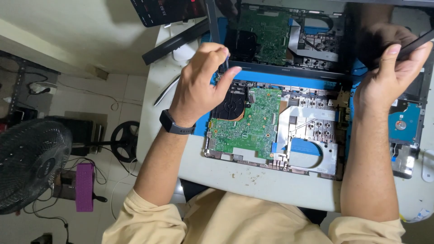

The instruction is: Assembling and connecting internal components of a laptop, including the cooling fan and motherboard cables.

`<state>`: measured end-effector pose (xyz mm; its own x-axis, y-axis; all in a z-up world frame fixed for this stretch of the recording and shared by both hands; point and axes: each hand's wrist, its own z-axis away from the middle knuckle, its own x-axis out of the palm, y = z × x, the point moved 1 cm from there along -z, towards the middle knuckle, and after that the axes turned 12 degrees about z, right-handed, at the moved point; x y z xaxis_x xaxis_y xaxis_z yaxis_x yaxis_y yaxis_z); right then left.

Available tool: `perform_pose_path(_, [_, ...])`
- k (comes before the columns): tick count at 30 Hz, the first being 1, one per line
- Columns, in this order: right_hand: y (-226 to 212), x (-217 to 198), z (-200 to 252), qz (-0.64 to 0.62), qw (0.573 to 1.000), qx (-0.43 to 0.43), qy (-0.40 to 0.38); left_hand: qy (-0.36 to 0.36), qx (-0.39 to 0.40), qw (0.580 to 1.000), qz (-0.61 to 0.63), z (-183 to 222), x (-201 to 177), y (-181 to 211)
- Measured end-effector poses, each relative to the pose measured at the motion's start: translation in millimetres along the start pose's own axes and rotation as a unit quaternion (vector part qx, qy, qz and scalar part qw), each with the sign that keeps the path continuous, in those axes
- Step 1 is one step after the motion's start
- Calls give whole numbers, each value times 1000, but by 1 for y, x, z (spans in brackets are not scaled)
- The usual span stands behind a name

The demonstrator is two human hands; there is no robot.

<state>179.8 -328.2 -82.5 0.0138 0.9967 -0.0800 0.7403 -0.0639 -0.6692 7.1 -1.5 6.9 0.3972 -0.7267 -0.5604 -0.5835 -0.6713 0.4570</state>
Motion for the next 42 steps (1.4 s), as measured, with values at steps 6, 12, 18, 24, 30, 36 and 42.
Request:
perform_pose_path(6, [-3, 1, -1, 1, 1000, 0, -1, 0, -28, 996, 84, 5, 2, -2])
perform_pose_path(12, [8, -5, 3, -3, 1000, 17, -1, 30, -14, 997, -72, 11, 7, -10])
perform_pose_path(18, [20, -10, 8, -23, 999, 31, 2, -1, -48, 994, 94, 11, 8, 3])
perform_pose_path(24, [15, -8, 5, -20, 1000, 15, -6, 45, -23, 998, -43, 12, 10, -4])
perform_pose_path(30, [16, -8, 5, -10, 1000, 22, 4, 27, -49, 995, 79, 12, 4, -3])
perform_pose_path(36, [3, 0, -2, -4, 1000, -1, 5, 66, -37, 996, -57, 18, 18, -17])
perform_pose_path(42, [14, -5, 5, -19, 1000, 3, 0, 71, 2, 997, 34, 11, 21, -14])
